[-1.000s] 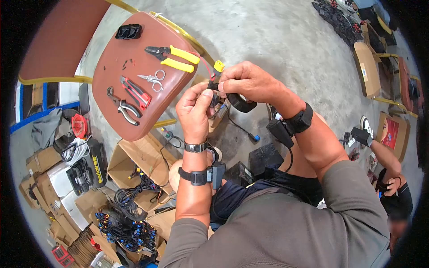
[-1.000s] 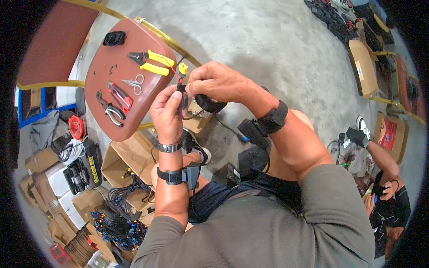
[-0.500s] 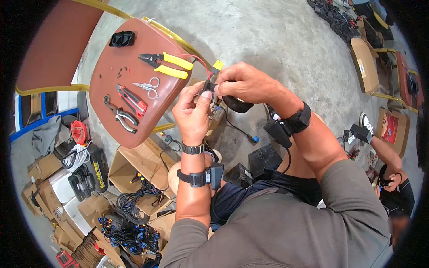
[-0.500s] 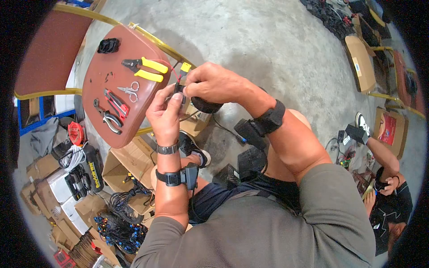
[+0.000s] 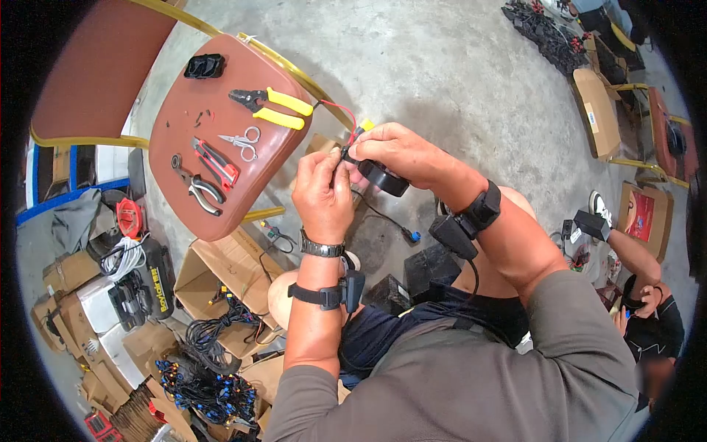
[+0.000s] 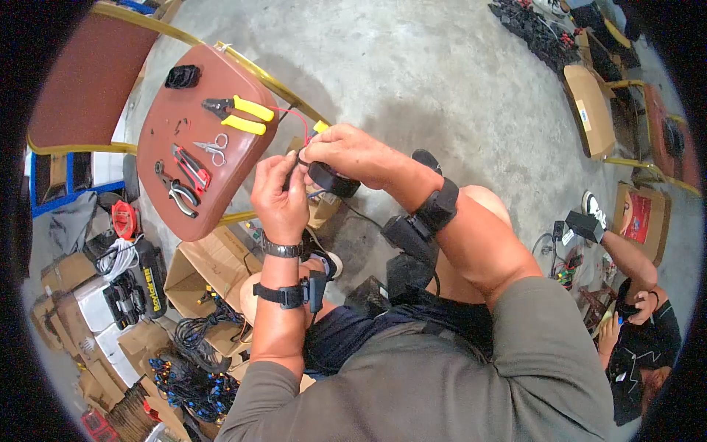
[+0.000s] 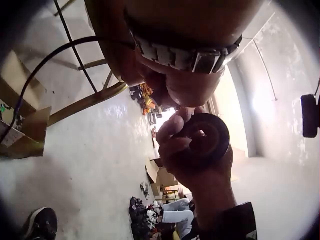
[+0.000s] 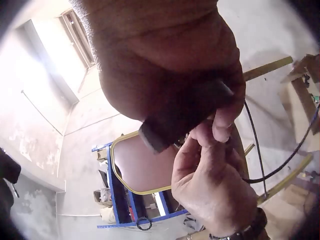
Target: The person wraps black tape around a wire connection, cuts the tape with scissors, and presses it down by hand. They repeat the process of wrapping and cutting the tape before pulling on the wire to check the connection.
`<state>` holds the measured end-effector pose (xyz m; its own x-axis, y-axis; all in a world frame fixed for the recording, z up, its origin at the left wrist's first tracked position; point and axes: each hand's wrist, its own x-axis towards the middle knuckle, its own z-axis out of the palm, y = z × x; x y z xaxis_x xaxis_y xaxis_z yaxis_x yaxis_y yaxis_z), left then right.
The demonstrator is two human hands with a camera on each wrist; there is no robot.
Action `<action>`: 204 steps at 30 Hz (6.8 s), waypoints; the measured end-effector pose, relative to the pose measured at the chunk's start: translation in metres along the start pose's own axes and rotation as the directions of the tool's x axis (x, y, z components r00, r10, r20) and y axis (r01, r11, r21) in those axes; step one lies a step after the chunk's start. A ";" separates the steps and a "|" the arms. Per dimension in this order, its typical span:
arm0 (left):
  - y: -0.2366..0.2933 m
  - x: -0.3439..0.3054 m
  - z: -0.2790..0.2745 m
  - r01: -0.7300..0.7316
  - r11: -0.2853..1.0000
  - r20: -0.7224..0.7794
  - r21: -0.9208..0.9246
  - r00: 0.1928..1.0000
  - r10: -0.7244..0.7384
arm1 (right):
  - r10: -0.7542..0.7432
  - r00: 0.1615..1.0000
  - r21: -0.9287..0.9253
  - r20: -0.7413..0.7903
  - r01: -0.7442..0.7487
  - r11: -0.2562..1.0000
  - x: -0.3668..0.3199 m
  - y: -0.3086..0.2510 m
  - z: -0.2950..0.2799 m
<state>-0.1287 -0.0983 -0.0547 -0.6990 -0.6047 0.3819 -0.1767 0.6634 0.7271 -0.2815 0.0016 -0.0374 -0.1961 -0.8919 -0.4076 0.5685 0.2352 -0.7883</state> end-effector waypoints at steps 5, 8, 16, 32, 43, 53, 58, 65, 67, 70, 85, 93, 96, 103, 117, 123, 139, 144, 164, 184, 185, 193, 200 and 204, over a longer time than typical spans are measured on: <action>0.004 -0.007 -0.006 -0.023 0.995 0.004 0.092 1.000 0.022 | 0.079 0.996 -0.008 0.040 -0.078 0.997 -0.007 0.003 0.004; 0.004 -0.012 -0.011 -0.023 0.990 -0.005 0.139 1.000 0.024 | 0.093 0.990 -0.011 0.107 -0.093 0.996 -0.010 0.006 0.007; -0.004 -0.018 -0.021 -0.041 0.963 -0.027 0.266 0.998 0.050 | 0.062 0.993 0.009 0.103 -0.063 0.998 -0.010 0.022 0.014; -0.012 -0.017 -0.032 0.048 0.960 -0.043 0.274 0.998 -0.038 | -0.294 0.907 -0.710 0.303 0.420 0.565 -0.027 0.032 0.042; -0.013 -0.020 -0.029 0.023 0.953 0.099 0.301 0.994 -0.055 | -0.385 0.886 -0.897 0.258 0.368 0.245 -0.025 0.002 0.040; 0.012 -0.027 -0.027 -0.008 0.983 0.425 0.181 0.902 -0.071 | -0.091 0.986 -0.864 0.141 0.168 0.474 -0.015 -0.028 0.010; 0.018 -0.029 -0.029 0.023 0.996 0.435 0.083 0.898 -0.056 | -0.059 0.989 -0.815 0.136 0.145 0.561 -0.009 -0.031 -0.002; 0.020 -0.030 -0.030 0.037 0.989 0.462 -0.144 0.886 0.034 | 0.046 0.998 -0.802 0.052 0.014 0.597 0.004 -0.025 -0.017; 0.022 -0.029 -0.031 -0.001 0.982 0.443 -0.191 0.892 0.087 | 0.067 0.998 -0.771 0.016 -0.031 0.636 0.008 -0.021 -0.020; 0.025 -0.028 -0.029 -0.059 0.978 0.416 -0.200 0.899 0.139 | 0.145 0.989 -0.740 -0.009 -0.104 0.665 0.012 -0.019 -0.024; 0.021 -0.029 -0.027 0.021 0.958 0.359 -0.286 0.929 0.087 | 0.397 0.916 -0.577 -0.054 -0.353 0.736 0.025 0.012 -0.027; 0.003 -0.028 -0.039 0.499 0.760 0.458 -0.417 0.837 -0.299 | 0.371 0.919 -0.724 0.132 -0.166 0.669 0.026 0.032 -0.026; -0.005 -0.030 -0.041 0.594 0.653 0.454 -0.470 0.797 -0.399 | 0.237 0.958 -0.629 0.161 -0.086 0.772 0.031 0.040 -0.024; -0.005 -0.023 -0.050 0.665 0.488 0.421 -0.566 0.742 -0.522 | 0.009 0.981 -0.411 0.194 0.073 0.909 0.038 0.042 -0.012; -0.020 -0.023 -0.050 0.688 0.325 0.499 -0.649 0.708 -0.500 | 0.042 0.951 -0.493 0.307 0.121 0.861 0.019 0.010 0.010; -0.021 -0.023 -0.050 0.661 0.259 0.512 -0.704 0.725 -0.460 | -0.115 0.944 -0.470 0.309 0.257 0.845 0.025 0.019 0.003; -0.008 -0.019 -0.038 0.537 0.466 0.240 -0.703 0.797 -0.555 | -0.229 0.960 -0.451 0.160 0.278 0.848 0.014 0.015 0.016; -0.008 -0.019 -0.033 0.485 0.674 0.117 -0.557 0.850 -0.514 | -0.206 0.975 -0.432 0.085 0.222 0.874 0.009 0.016 0.021; -0.009 -0.022 -0.026 0.036 0.996 -0.077 0.083 0.997 -0.029 | -0.018 0.997 0.014 0.080 0.017 1.000 -0.012 0.020 0.032; -0.003 -0.024 -0.024 -0.063 0.973 0.131 0.220 0.991 0.035 | 0.004 0.992 -0.645 0.124 0.078 0.761 -0.012 -0.022 0.005; -0.002 -0.025 -0.024 -0.059 0.975 0.162 0.215 0.986 0.024 | -0.024 0.991 -0.683 0.132 0.109 0.722 -0.012 -0.023 0.001; 0.010 -0.033 -0.019 0.118 0.991 0.287 0.055 0.949 -0.129 | 0.061 0.995 -0.798 0.074 0.023 0.602 -0.009 -0.035 -0.003; 0.017 -0.031 -0.020 -0.038 0.999 0.354 -0.027 0.934 0.045 | -0.045 0.996 -0.716 0.079 0.088 0.693 -0.003 -0.023 -0.011; 0.015 -0.030 -0.022 -0.082 0.995 0.362 -0.059 0.927 0.098 | 0.059 0.998 -0.750 0.028 -0.018 0.662 0.004 -0.027 -0.013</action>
<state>-0.0955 -0.0795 -0.0428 -0.9163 -0.3359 0.2182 -0.0777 0.6836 0.7257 -0.3079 -0.0032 -0.0242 -0.1395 -0.8869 -0.4404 -0.2192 0.4614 -0.8597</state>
